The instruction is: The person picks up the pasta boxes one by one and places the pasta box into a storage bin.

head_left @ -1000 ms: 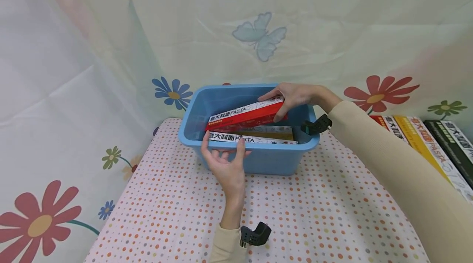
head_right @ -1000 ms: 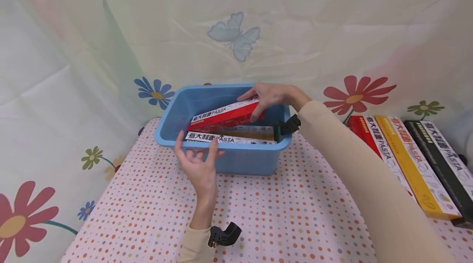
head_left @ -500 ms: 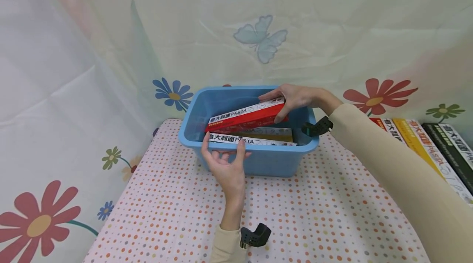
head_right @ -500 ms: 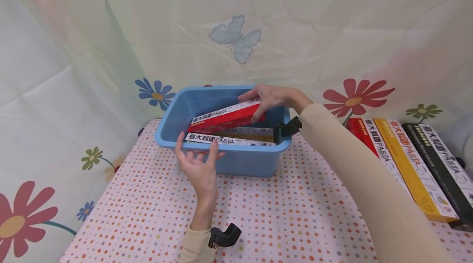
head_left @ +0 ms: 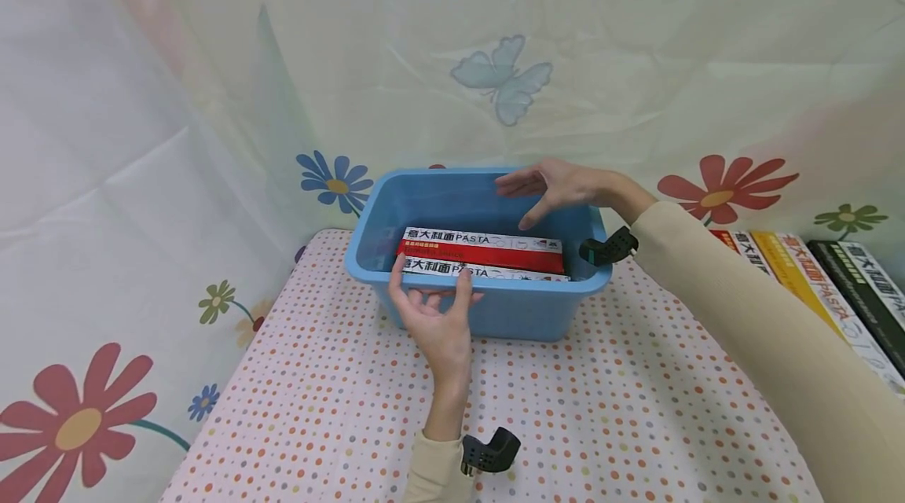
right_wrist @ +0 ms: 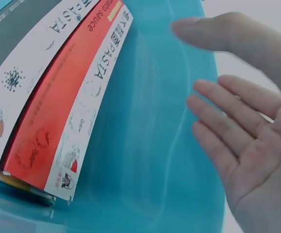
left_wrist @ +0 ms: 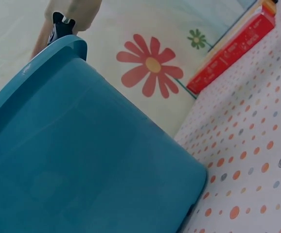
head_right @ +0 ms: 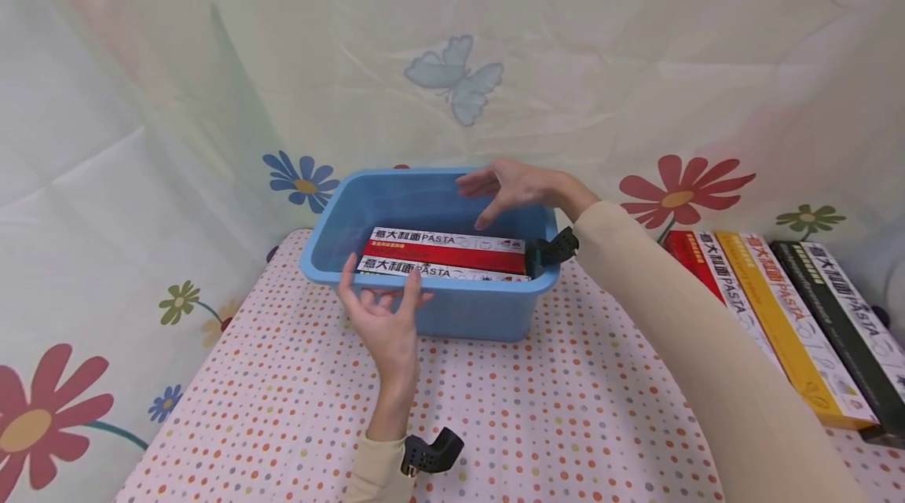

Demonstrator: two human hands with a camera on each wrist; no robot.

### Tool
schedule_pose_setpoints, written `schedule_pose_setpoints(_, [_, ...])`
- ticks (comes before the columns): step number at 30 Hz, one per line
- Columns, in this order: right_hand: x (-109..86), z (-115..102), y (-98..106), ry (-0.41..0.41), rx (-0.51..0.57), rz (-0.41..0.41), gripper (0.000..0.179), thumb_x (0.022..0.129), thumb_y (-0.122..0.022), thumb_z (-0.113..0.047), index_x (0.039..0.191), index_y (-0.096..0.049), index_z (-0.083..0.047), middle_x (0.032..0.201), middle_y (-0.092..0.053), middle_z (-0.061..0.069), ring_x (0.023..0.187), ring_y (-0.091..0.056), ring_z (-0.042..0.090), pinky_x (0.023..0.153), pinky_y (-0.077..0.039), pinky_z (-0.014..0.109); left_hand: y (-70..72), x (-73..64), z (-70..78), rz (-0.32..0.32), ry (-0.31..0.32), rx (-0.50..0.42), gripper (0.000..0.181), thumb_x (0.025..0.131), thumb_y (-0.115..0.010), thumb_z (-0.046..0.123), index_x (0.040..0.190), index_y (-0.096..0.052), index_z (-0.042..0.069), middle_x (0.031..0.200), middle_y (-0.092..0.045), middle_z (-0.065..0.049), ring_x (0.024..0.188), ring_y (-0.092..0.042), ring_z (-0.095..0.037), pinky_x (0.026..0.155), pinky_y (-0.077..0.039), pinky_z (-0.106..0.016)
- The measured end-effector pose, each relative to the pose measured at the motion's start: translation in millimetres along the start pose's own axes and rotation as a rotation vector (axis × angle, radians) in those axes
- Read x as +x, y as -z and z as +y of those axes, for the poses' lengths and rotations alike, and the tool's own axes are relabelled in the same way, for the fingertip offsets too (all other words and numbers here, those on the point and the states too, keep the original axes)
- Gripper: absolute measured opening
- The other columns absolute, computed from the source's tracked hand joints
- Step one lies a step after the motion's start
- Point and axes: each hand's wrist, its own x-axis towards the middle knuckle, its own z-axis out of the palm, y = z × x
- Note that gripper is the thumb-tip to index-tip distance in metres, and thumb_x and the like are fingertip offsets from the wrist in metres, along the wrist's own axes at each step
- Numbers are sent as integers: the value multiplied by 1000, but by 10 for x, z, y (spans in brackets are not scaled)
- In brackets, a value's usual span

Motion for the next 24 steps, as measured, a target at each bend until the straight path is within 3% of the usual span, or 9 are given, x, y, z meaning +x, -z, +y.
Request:
schedule_pose_setpoints(7, [-16, -122, 2, 33, 2, 16, 77, 90, -81, -5, 156, -43, 3, 160, -45, 20, 150, -40, 38, 123, -36, 60, 0, 10, -18, -1, -4, -1, 85, 90, -80, 1, 158, -29, 11, 128, -59, -19, 85, -69, -27, 66, -69, -46])
schedule_pose_setpoints(12, [-137, -264, 28, 85, -4, 41, 71, 92, -80, -7, 155, -47, 0, 158, -49, 18, 148, -44, 36, 122, -38, 61, 10, 31, -21, 5, 0, 1, 85, 90, -80, 1, 157, -29, 12, 126, -59, -19, 84, -69, -27, 66, -69, -45])
schedule_pose_setpoints(18, [-491, -374, 78, 96, -23, 163, 64, 95, -78, -10, 153, -51, -8, 153, -55, 13, 144, -50, 34, 120, -43, 57, 10, 60, -41, 6, -4, -2, 84, 90, -80, 1, 157, -30, 10, 126, -59, -19, 84, -69, -27, 66, -69, -44])
schedule_pose_setpoints(23, [-860, -261, 50, 106, -38, 296, 58, 98, -73, -7, 152, -52, -8, 151, -57, 11, 140, -53, 33, 110, -54, 31, 15, 68, -56, 6, 7, -6, 83, 91, -80, 1, 156, -30, 11, 127, -58, -21, 86, -70, -29, 67, -69, -45])
schedule_pose_setpoints(24, [-942, -219, 39, 105, -41, 322, 58, 98, -73, -7, 152, -52, -8, 151, -57, 11, 139, -54, 33, 109, -55, 32, 16, 68, -60, 7, 9, -7, 83, 91, -80, 1, 156, -30, 11, 127, -57, -22, 87, -70, -29, 67, -69, -45])
